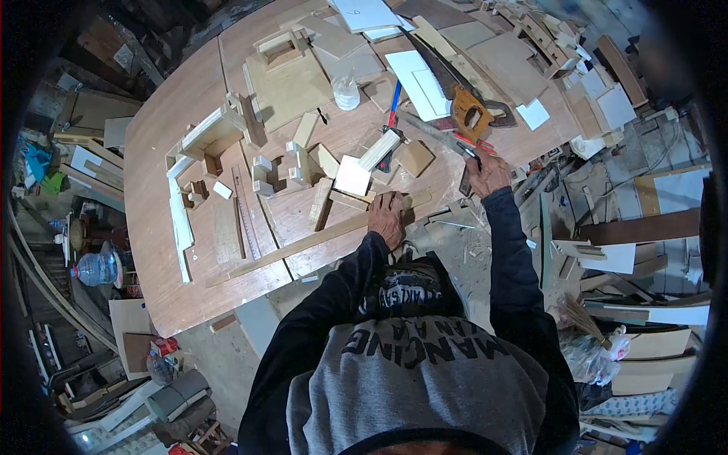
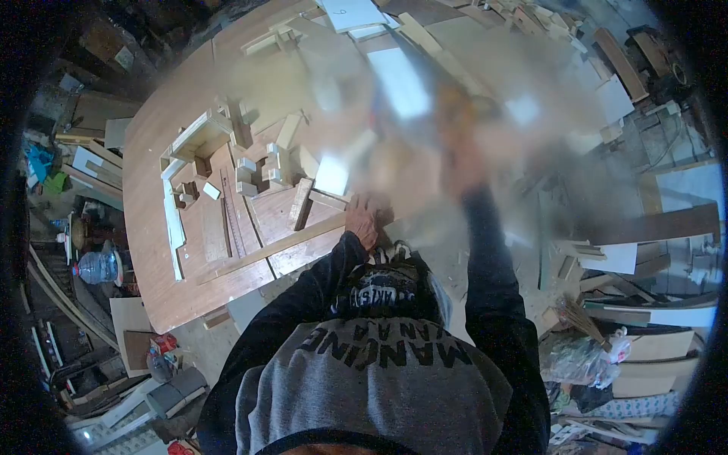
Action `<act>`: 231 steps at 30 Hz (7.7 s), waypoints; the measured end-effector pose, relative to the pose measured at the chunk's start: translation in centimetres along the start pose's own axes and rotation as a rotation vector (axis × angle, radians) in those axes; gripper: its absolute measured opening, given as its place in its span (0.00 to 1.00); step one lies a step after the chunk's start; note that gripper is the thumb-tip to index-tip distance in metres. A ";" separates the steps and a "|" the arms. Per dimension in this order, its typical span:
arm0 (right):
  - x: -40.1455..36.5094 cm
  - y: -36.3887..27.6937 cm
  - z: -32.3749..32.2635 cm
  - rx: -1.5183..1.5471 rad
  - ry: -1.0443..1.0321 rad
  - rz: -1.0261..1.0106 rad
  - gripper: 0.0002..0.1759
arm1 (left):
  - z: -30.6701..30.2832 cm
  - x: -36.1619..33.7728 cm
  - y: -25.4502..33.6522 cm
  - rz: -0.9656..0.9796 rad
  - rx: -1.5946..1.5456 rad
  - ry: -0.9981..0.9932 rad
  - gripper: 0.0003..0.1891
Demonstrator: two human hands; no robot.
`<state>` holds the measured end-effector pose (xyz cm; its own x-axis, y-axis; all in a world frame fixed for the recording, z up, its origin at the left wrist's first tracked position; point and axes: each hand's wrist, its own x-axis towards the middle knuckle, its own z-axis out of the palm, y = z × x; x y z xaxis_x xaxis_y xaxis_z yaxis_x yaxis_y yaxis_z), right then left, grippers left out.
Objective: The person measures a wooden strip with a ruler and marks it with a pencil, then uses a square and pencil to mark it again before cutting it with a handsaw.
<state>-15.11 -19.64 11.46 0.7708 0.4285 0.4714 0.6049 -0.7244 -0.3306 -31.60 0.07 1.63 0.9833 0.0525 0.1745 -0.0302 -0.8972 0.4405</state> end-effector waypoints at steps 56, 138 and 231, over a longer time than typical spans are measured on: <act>-12.9 9.0 -0.6 1.221 0.455 1.315 0.13 | 11.7 32.2 -2.4 -0.373 -0.513 0.215 0.39; -18.0 4.5 -2.0 1.293 0.353 1.262 0.07 | 4.2 22.9 6.8 -0.483 0.083 -0.118 0.45; -14.0 0.0 4.4 1.361 0.149 1.253 0.07 | -10.8 -4.3 -7.9 -0.944 0.444 0.417 0.39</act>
<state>-24.97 -23.26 1.23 0.8631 -0.0482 -0.5027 -0.4520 0.3702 -0.8116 -37.57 11.62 6.91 0.4389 0.8617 0.2546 0.8435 -0.4928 0.2138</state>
